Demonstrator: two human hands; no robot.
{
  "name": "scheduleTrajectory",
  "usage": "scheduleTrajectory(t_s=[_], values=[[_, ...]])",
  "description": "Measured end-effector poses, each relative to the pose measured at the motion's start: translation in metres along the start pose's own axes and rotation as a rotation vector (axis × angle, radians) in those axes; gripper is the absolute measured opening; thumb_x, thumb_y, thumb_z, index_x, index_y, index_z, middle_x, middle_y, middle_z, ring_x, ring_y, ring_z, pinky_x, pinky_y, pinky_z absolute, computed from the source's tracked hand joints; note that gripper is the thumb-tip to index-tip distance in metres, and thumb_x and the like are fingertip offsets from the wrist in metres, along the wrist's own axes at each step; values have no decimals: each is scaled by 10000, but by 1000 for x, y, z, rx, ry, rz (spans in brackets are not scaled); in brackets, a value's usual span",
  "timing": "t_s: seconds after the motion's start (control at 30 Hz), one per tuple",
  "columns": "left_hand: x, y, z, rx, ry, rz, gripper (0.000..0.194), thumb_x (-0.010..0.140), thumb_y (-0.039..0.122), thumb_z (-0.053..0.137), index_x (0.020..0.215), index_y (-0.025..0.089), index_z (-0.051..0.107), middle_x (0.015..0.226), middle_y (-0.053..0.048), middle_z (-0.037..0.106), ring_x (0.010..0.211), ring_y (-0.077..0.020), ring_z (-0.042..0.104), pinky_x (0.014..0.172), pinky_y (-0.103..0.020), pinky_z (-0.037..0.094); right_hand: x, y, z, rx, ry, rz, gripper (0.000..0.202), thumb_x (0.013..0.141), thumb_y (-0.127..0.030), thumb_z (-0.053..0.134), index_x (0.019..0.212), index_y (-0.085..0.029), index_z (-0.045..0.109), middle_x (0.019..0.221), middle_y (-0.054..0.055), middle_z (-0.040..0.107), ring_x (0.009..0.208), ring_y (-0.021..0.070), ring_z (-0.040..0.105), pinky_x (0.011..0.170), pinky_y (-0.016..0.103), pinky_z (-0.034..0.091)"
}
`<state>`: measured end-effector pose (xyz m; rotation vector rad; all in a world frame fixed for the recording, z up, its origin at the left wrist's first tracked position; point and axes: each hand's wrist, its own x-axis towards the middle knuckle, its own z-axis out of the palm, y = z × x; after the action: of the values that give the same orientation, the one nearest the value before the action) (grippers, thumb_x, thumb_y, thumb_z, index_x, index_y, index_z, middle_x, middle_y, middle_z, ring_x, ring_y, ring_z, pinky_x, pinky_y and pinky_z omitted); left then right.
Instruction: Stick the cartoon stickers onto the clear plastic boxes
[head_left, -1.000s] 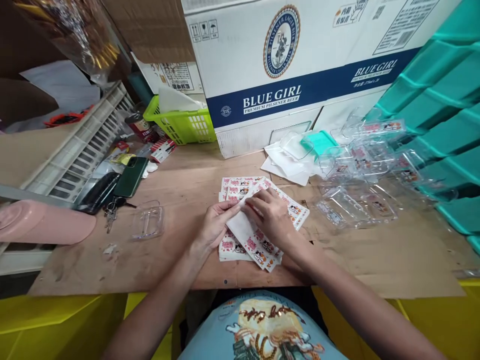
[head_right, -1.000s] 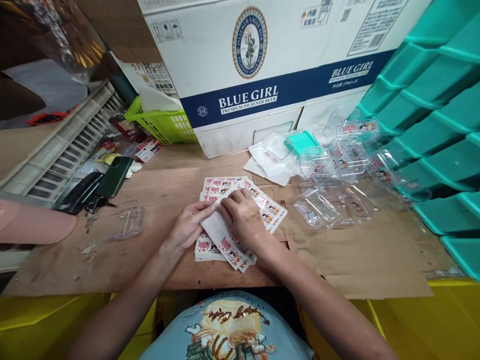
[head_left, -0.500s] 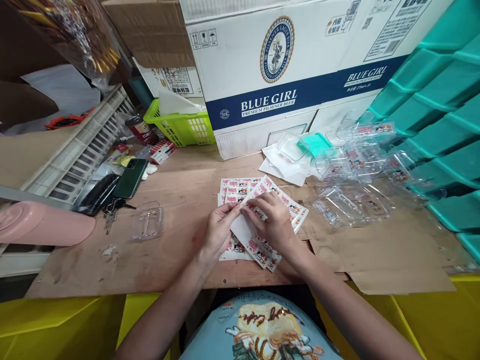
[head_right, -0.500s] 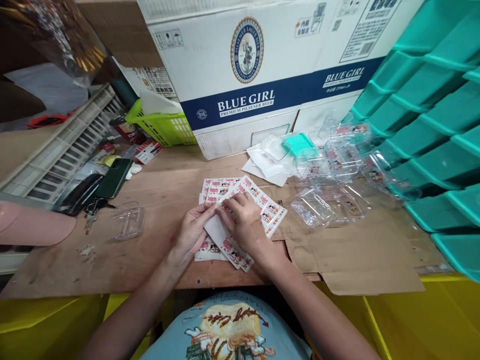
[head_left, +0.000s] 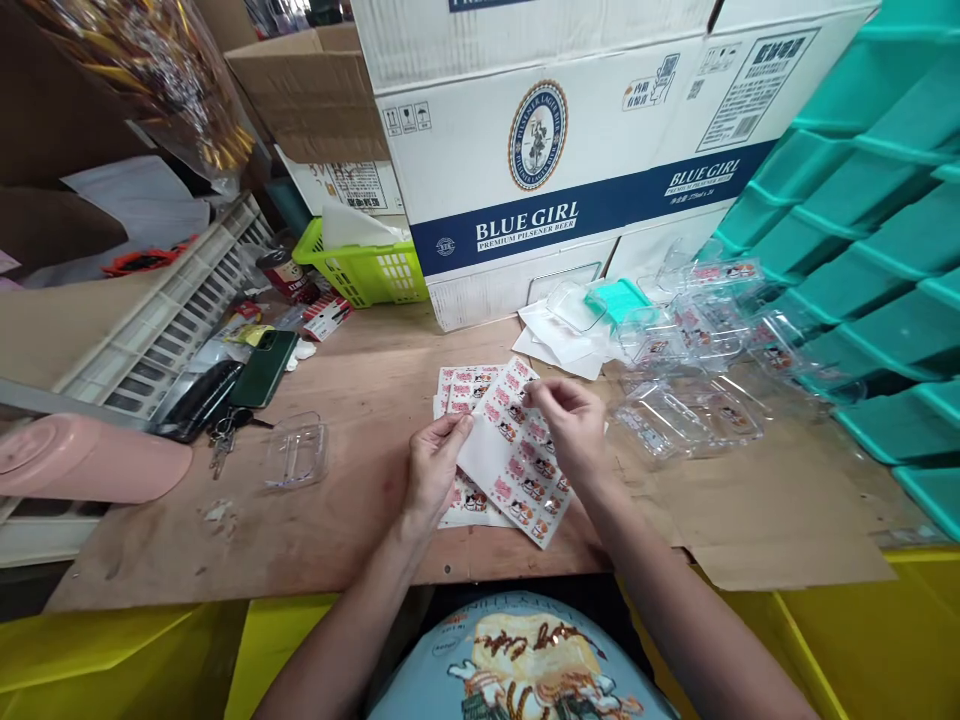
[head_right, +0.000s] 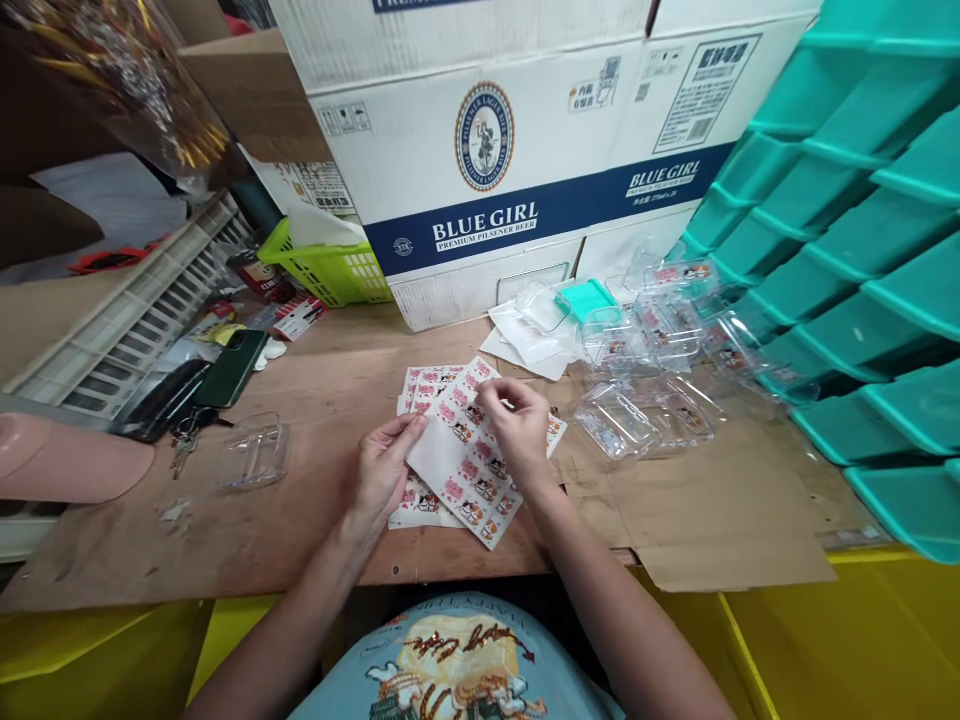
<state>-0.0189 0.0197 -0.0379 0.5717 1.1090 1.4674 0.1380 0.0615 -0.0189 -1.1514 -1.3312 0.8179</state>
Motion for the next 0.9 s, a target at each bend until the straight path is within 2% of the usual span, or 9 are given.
scheduleTrajectory(t_s=[0.1, 0.2, 0.27, 0.4, 0.5, 0.63, 0.73, 0.8, 0.9], values=[[3, 5, 0, -8, 13, -9, 249, 609, 316, 874, 779, 171, 764, 761, -9, 747, 672, -105, 644, 678, -217, 497, 1, -9, -4, -48, -35, -64, 179, 900, -329, 616, 793, -197, 672, 726, 31, 669, 653, 167, 601, 628, 309, 489], [-1, 5, 8, -39, -45, -17, 226, 659, 333, 846, 792, 175, 754, 787, -3, 743, 684, -102, 641, 694, -218, 496, -12, -16, 3, -286, -153, -311, 109, 887, -297, 658, 830, -211, 694, 801, 60, 684, 755, 203, 603, 714, 355, 492], [-6, 3, 12, -70, -69, -11, 190, 699, 333, 819, 796, 184, 751, 812, 0, 743, 714, -104, 646, 723, -221, 497, -21, -17, 9, -401, -166, -412, 107, 914, -267, 623, 866, -212, 700, 818, 78, 682, 781, 220, 592, 711, 366, 488], [-12, -4, 15, -23, -76, 58, 150, 751, 304, 781, 856, 198, 767, 869, -10, 740, 823, -127, 652, 818, -247, 496, -27, -14, 14, -464, -143, -456, 153, 941, -209, 557, 912, -213, 707, 827, 88, 677, 802, 231, 584, 715, 371, 490], [-14, -8, 15, 74, -54, 157, 138, 758, 297, 770, 853, 197, 775, 937, -27, 728, 929, -152, 638, 908, -277, 477, -25, -14, 13, -401, -165, -415, 166, 924, -191, 553, 866, -222, 705, 821, 78, 680, 795, 226, 578, 738, 377, 479], [-10, -12, 13, 163, -40, 194, 156, 749, 333, 768, 816, 192, 771, 928, -34, 706, 898, -165, 631, 846, -280, 493, -18, -8, 15, -67, -117, -102, 136, 818, -232, 661, 683, -211, 656, 695, 23, 638, 685, 180, 557, 683, 326, 461], [-1, -12, 0, 259, -32, 228, 179, 785, 367, 730, 813, 191, 750, 869, -30, 685, 819, -164, 627, 765, -277, 505, -7, 2, 11, 93, -37, 51, 185, 826, -324, 654, 699, -192, 633, 654, 4, 619, 609, 148, 549, 590, 274, 453], [5, -6, -10, 441, -39, 346, 168, 827, 350, 683, 839, 192, 737, 904, -50, 671, 868, -187, 632, 802, -304, 514, 2, 8, 4, 137, 40, 73, 227, 867, -380, 609, 754, -183, 622, 675, 6, 617, 603, 138, 556, 584, 265, 462], [6, 6, -14, 827, 38, 634, 205, 867, 270, 620, 1036, 211, 721, 1124, -108, 617, 1115, -249, 573, 1002, -399, 462, 12, 7, -5, 185, 173, 66, 213, 886, -389, 591, 811, -190, 598, 731, 3, 599, 645, 133, 559, 626, 267, 473]])
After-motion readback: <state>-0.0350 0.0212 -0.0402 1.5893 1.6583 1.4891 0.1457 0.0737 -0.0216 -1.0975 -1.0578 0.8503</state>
